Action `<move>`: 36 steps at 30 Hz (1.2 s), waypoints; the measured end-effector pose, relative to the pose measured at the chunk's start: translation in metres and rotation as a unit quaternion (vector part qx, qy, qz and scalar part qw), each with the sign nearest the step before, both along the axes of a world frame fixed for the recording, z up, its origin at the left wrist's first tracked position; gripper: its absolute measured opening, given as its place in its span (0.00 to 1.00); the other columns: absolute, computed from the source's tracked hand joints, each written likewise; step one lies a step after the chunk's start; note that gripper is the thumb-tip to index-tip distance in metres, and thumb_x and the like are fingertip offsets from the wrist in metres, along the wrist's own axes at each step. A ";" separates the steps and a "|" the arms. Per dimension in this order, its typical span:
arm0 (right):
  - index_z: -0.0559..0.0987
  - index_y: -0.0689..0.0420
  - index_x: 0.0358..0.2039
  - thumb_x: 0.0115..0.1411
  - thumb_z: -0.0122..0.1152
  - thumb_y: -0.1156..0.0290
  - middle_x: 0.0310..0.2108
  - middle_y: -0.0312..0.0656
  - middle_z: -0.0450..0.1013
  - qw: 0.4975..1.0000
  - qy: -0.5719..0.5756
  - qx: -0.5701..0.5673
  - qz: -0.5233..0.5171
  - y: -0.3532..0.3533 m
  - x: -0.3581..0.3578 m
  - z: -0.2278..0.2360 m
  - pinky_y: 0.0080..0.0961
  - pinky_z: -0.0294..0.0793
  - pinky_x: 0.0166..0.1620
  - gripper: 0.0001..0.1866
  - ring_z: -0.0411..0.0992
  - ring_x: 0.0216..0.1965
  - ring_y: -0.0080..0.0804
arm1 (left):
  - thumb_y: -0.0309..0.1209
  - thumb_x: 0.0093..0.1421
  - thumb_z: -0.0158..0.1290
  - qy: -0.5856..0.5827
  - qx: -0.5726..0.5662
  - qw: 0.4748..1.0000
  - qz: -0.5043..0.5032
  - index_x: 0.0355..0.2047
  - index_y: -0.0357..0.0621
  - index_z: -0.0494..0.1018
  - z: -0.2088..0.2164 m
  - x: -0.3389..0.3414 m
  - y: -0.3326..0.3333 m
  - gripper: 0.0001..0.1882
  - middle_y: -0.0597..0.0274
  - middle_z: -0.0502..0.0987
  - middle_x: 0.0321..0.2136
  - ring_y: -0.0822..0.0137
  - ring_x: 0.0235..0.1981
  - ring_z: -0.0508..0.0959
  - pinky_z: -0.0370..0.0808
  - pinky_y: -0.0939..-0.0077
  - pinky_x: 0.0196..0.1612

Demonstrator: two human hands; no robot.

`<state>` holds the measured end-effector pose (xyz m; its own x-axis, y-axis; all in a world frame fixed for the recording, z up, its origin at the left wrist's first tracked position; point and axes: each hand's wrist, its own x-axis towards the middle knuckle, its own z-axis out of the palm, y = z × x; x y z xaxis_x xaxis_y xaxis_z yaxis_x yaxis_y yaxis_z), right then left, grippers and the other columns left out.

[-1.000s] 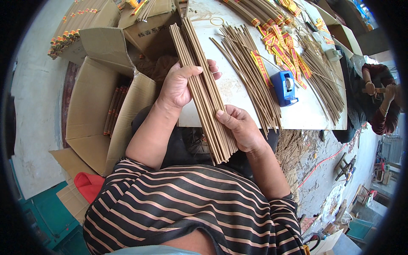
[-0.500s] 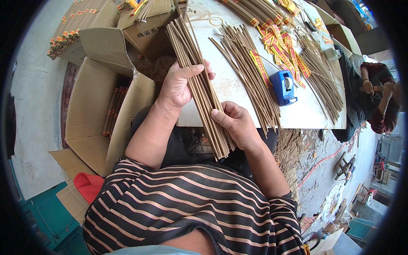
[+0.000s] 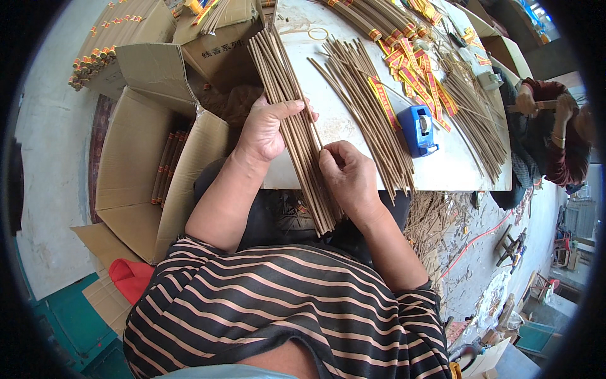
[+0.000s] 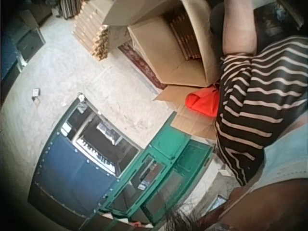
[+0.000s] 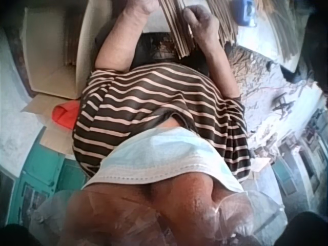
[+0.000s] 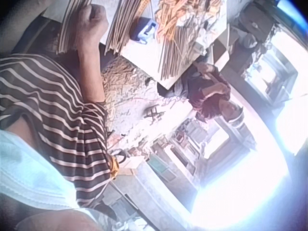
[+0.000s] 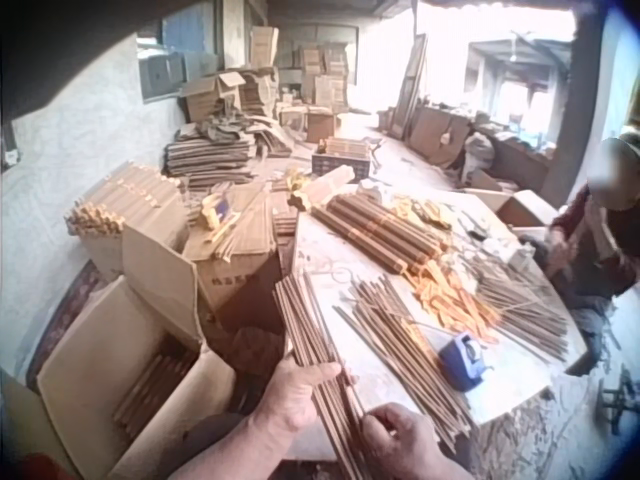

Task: The person gathers thin wooden sticks from a table, aligns them into bundles, and wraps a small paper label around the center to secure them. The person repeats this process, placing completed bundles into a nearby cardboard box.

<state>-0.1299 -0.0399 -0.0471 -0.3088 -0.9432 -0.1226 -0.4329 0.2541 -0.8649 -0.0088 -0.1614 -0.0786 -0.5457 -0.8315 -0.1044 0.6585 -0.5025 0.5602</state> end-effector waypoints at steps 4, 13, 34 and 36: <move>0.74 0.65 0.33 0.60 0.53 0.74 0.28 0.39 0.73 0.999 -0.003 -0.047 -0.010 0.007 -0.011 -0.009 0.16 0.72 0.34 0.07 0.71 0.29 0.19 | 0.17 0.50 0.51 -0.019 0.003 1.000 -0.001 0.37 0.37 0.70 0.001 0.000 0.001 0.12 0.56 0.75 0.27 0.61 0.28 0.77 0.77 0.65 0.37; 0.68 0.62 0.34 0.61 0.49 0.77 0.27 0.40 0.73 0.969 0.057 -0.158 -0.179 0.124 -0.106 -0.019 0.15 0.71 0.34 0.03 0.70 0.28 0.21 | 0.17 0.51 0.50 0.027 0.015 1.000 -0.003 0.35 0.38 0.69 -0.003 0.004 -0.002 0.10 0.56 0.74 0.27 0.61 0.30 0.76 0.76 0.63 0.38; 0.75 0.67 0.37 0.48 0.50 0.73 0.34 0.47 0.74 0.797 0.342 0.238 -0.438 0.432 -0.264 -0.097 0.31 0.70 0.42 0.16 0.72 0.37 0.39 | 0.14 0.49 0.48 0.054 0.020 0.998 0.001 0.37 0.37 0.69 -0.005 0.012 -0.005 0.13 0.53 0.75 0.26 0.58 0.31 0.76 0.76 0.59 0.44; 0.73 0.66 0.40 0.52 0.50 0.78 0.38 0.44 0.73 0.892 0.211 0.065 -0.393 0.339 -0.240 -0.077 0.26 0.66 0.47 0.14 0.69 0.40 0.32 | 0.14 0.49 0.48 0.065 0.029 0.997 -0.005 0.37 0.37 0.68 -0.006 0.010 -0.007 0.14 0.53 0.75 0.26 0.58 0.31 0.76 0.76 0.59 0.44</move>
